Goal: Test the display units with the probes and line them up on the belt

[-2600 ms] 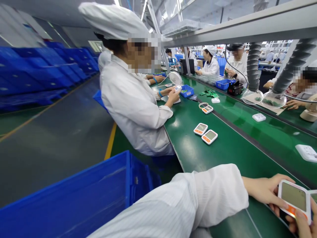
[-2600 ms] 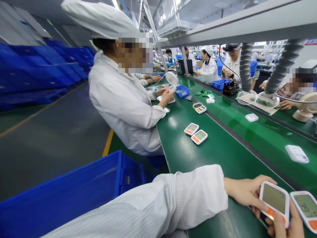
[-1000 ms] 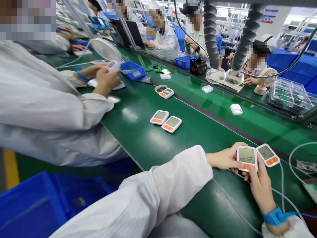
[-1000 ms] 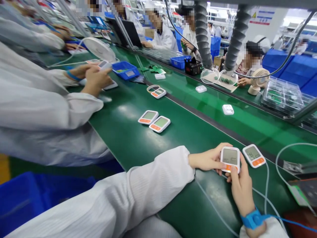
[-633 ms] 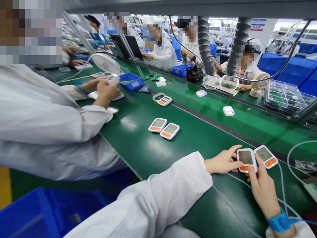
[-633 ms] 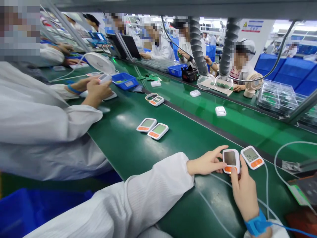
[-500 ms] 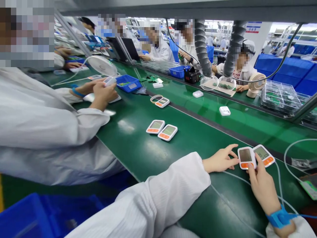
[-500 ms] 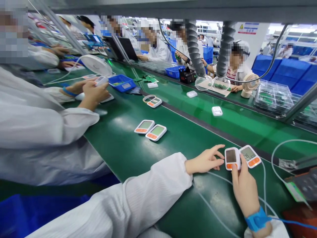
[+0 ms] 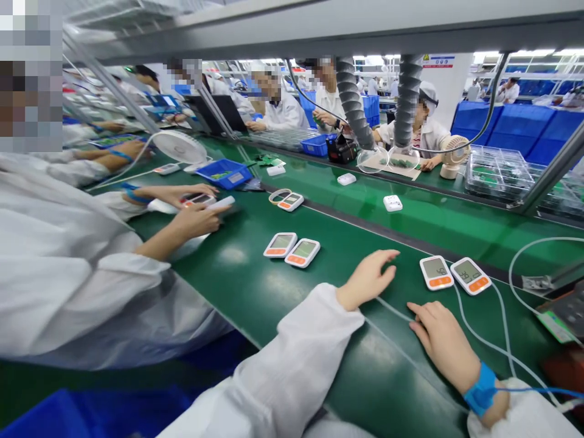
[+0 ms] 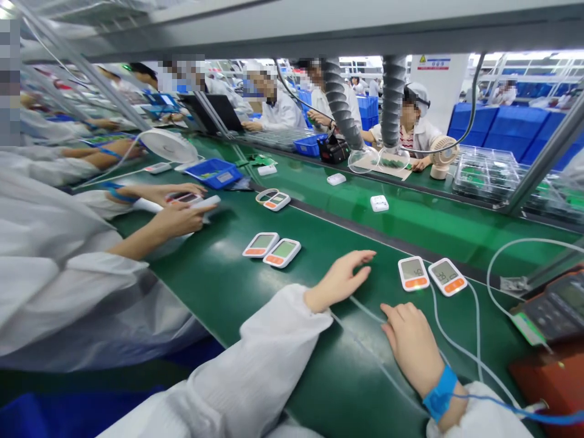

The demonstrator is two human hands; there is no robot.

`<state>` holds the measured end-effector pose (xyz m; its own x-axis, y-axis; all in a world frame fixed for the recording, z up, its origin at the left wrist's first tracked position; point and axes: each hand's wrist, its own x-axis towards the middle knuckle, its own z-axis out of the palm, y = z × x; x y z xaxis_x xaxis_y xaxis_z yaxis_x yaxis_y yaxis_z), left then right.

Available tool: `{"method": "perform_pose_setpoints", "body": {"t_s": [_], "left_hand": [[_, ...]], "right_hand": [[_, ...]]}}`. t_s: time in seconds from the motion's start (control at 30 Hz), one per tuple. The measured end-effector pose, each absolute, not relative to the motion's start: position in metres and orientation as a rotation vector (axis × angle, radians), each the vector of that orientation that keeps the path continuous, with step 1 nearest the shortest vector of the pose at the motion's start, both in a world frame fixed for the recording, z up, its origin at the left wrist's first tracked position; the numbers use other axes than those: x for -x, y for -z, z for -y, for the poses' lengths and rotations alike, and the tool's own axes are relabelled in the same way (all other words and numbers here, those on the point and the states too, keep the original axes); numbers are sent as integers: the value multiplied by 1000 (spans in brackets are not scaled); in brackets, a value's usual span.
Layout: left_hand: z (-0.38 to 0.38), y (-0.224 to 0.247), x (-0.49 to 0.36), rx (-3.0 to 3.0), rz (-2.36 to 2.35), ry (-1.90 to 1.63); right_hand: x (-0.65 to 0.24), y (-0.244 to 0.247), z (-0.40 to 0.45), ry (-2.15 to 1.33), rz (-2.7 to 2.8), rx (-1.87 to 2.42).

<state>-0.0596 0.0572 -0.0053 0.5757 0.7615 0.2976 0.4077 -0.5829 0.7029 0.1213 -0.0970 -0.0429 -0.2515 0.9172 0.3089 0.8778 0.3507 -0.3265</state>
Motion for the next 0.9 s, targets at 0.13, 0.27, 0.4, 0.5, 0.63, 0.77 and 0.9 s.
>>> {"method": "perform_pose_setpoints", "body": {"t_s": [0.13,0.27,0.4,0.5,0.63,0.77,0.9], "left_hand": [[-88,8,132,-2429,-1698,-990],[-102,26,184,-2351,-2152,-581],[-94,43,185,-2533,-1801,-584],[-86,42,162,-2485,-1578,-696],[-71,19,109,-1997,-1304,-786],[-46,5,46,-1335,-806,-1004],[-28,15,14,-1037,-628,-1022]], "right_hand": [[-125,46,97,-131,2159,1574],[-124,42,98,-93,2102,1606],[-117,32,98,-125,2296,1421],[-113,26,97,-200,2369,1397],[-113,26,94,-227,2238,1525],[-115,30,95,-254,2169,1517],[-123,35,96,-309,1984,1477]]}}
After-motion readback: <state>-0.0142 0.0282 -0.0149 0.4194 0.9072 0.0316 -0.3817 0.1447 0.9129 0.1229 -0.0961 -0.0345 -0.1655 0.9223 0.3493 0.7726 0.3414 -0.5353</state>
